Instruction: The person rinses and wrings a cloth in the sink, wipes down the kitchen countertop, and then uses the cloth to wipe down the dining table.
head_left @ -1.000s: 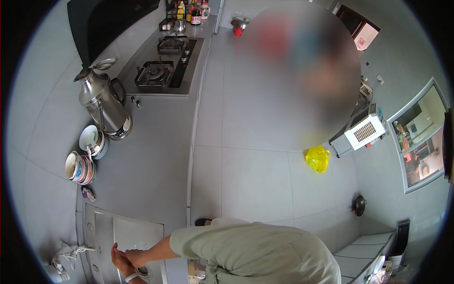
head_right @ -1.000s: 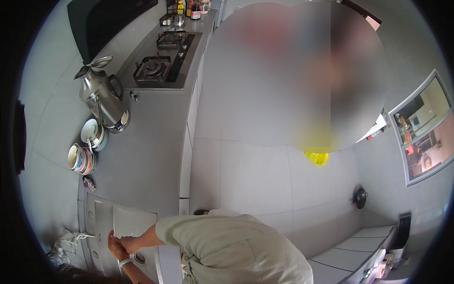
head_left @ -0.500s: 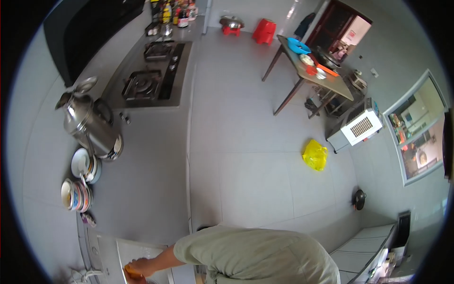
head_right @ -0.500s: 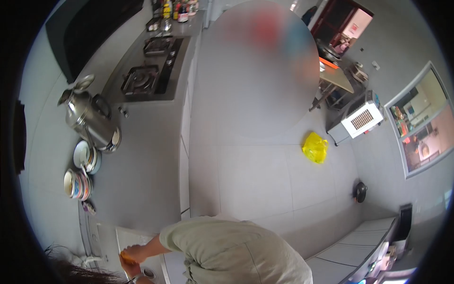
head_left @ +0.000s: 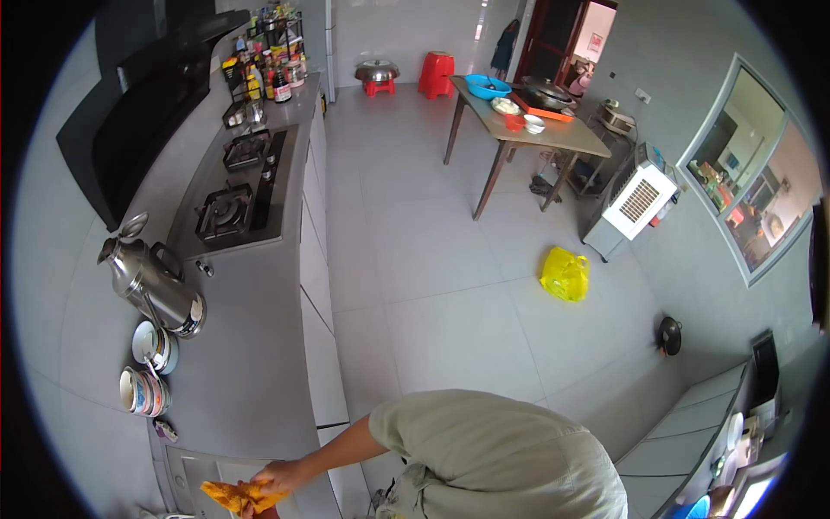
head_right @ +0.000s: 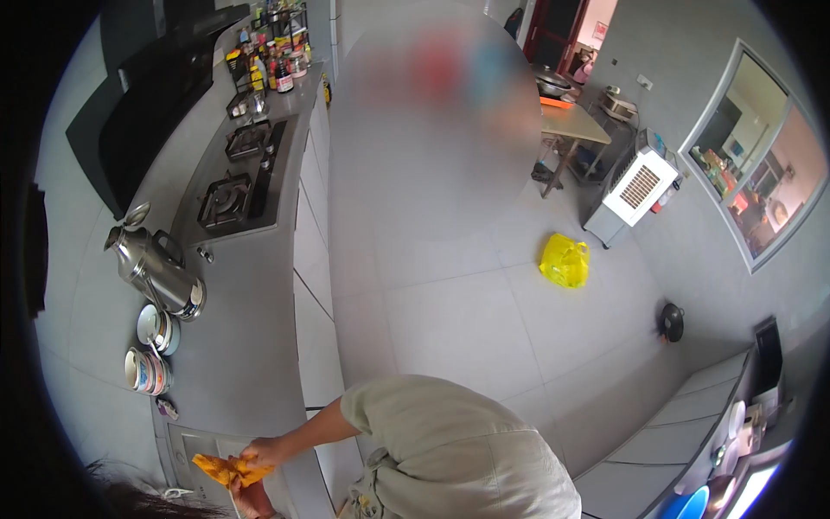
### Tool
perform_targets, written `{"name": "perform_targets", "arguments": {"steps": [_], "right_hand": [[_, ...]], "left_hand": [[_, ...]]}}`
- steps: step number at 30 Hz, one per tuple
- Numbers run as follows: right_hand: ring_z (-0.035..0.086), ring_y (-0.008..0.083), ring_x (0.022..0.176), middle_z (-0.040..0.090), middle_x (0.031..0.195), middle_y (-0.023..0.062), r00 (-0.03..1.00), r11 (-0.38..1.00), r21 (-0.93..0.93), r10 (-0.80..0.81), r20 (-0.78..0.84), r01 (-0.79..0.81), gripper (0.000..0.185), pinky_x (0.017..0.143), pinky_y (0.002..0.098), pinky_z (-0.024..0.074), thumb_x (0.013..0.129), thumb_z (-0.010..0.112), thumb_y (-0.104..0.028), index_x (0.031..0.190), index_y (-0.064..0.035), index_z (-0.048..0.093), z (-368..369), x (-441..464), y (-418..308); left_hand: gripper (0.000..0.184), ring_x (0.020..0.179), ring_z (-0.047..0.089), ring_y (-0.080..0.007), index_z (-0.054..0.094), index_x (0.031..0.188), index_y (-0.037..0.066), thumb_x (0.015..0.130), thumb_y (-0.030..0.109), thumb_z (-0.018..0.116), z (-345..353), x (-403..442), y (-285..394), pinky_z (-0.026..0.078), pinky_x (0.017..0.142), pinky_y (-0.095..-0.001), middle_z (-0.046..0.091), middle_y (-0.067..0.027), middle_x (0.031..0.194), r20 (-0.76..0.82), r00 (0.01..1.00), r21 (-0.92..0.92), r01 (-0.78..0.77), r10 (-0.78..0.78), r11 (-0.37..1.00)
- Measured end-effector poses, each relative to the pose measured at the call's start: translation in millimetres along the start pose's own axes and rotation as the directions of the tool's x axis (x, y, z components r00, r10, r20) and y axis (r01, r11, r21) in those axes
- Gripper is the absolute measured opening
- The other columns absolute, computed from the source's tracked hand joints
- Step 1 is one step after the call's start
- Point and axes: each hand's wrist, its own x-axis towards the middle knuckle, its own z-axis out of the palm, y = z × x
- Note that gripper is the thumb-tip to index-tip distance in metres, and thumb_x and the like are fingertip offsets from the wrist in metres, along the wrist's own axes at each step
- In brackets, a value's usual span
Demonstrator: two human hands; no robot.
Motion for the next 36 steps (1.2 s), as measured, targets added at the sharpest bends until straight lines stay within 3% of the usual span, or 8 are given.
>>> {"name": "perform_targets", "arguments": {"steps": [7, 13, 17, 22, 25, 31, 35, 36], "right_hand": [[0.049, 0.0101, 0.072, 0.056, 0.079, 0.0028, 0.850, 0.928, 0.270, 0.349, -0.394, -0.256, 0.033, 0.065, 0.0263, 0.0433, 0.091, 0.048, -0.033, 0.095, -0.0018, 0.057, -107.1, -106.3, -66.1], [0.052, 0.0112, 0.096, 0.057, 0.101, 0.0035, 0.774, 0.816, 0.575, 0.326, -0.543, 0.060, 0.039, 0.082, 0.0261, 0.0423, 0.090, 0.050, -0.039, 0.110, -0.0059, 0.054, -210.1, -183.7, -94.0], [0.048, 0.0133, 0.107, 0.055, 0.111, 0.0046, 0.772, 0.691, 0.684, 0.297, -0.562, 0.233, 0.044, 0.092, 0.0280, 0.0375, 0.090, 0.049, -0.039, 0.116, -0.0036, 0.050, -285.0, -256.2, -106.3], [0.047, 0.0122, 0.106, 0.054, 0.112, 0.0042, 0.683, 0.780, 0.596, 0.329, -0.652, 0.192, 0.043, 0.092, 0.0272, 0.0369, 0.091, 0.049, -0.035, 0.120, -0.0026, 0.049, -372.0, -358.2, -87.3], [0.047, 0.0121, 0.105, 0.053, 0.113, 0.0043, 0.607, 0.772, 0.613, 0.410, -0.681, 0.167, 0.041, 0.091, 0.0273, 0.0369, 0.091, 0.049, -0.031, 0.120, -0.0017, 0.048, -409.8, -417.3, -89.9], [0.048, 0.0138, 0.103, 0.053, 0.112, 0.0063, 0.432, 0.791, 0.522, 0.368, -0.823, 0.320, 0.042, 0.091, 0.0279, 0.0369, 0.090, 0.051, -0.021, 0.126, -0.0009, 0.042, -459.5, -514.7, -97.1], [0.048, 0.0182, 0.108, 0.052, 0.115, 0.0107, 0.182, 0.871, 0.412, 0.374, -0.910, 0.269, 0.055, 0.094, 0.0306, 0.0362, 0.087, 0.053, -0.014, 0.135, -0.0024, 0.028, -483.4, -565.1, -96.0], [0.048, 0.0197, 0.109, 0.052, 0.116, 0.0124, 0.124, 0.867, 0.400, 0.381, -0.916, 0.296, 0.060, 0.095, 0.0316, 0.0362, 0.087, 0.053, -0.012, 0.138, -0.0039, 0.023, -489.1, -574.8, -96.8]], "left_hand": [[0.071, 0.125, 0.034, -0.0271, 0.032, 0.134, 0.004, 0.070, 0.008, 0.062, 100.2, 33.4, -51.3, 0.024, 0.105, -0.0454, 0.038, -0.0110, 0.134, 0.073, 0.993, -0.066, 0.099, -0.094, 0.993], [0.043, 0.123, 0.039, -0.0257, 0.048, 0.120, 0.007, 0.079, 0.014, 0.057, 175.2, 84.8, -128.7, 0.032, 0.100, -0.0451, 0.043, -0.0088, 0.131, 0.098, 0.890, -0.170, 0.456, -0.446, 0.874], [0.041, 0.116, 0.043, -0.0278, 0.049, 0.117, 0.009, 0.083, 0.032, 0.053, 258.0, 112.1, -193.4, 0.034, 0.095, -0.0493, 0.046, -0.0101, 0.125, 0.097, 0.773, -0.002, 0.630, -0.627, 0.777], [0.071, 0.121, 0.031, -0.0349, 0.031, 0.133, 0.009, 0.084, 0.058, 0.044, 323.6, 171.2, -318.2, 0.032, 0.095, -0.0531, 0.013, -0.0146, 0.141, -0.111, 0.687, 0.454, 0.678, -0.718, 0.578], [0.063, 0.118, 0.036, -0.0311, 0.036, 0.131, 0.010, 0.086, 0.053, 0.043, 380.0, 203.8, -386.5, 0.034, 0.093, -0.0508, 0.027, -0.0123, 0.137, 0.036, 0.509, 0.397, 0.783, -0.860, 0.480], [0.035, 0.108, 0.046, -0.0190, 0.048, 0.117, 0.013, 0.090, 0.035, 0.046, 493.3, 234.2, -488.1, 0.038, 0.087, -0.0410, 0.053, -0.0028, 0.115, 0.281, 0.383, 0.556, 0.683, -0.880, 0.474], [0.044, 0.112, 0.044, -0.0183, 0.047, 0.120, 0.011, 0.085, 0.037, 0.051, 546.3, 244.0, -544.3, 0.034, 0.092, -0.0397, 0.050, -0.0016, 0.120, 0.017, 0.486, 0.827, 0.485, -0.874, 0.286], [0.047, 0.113, 0.044, -0.0154, 0.046, 0.120, 0.011, 0.082, 0.039, 0.054, 566.8, 246.2, -545.1, 0.032, 0.093, -0.0385, 0.050, -0.0011, 0.119, 0.098, 0.395, 0.840, 0.459, -0.913, 0.288]]}}
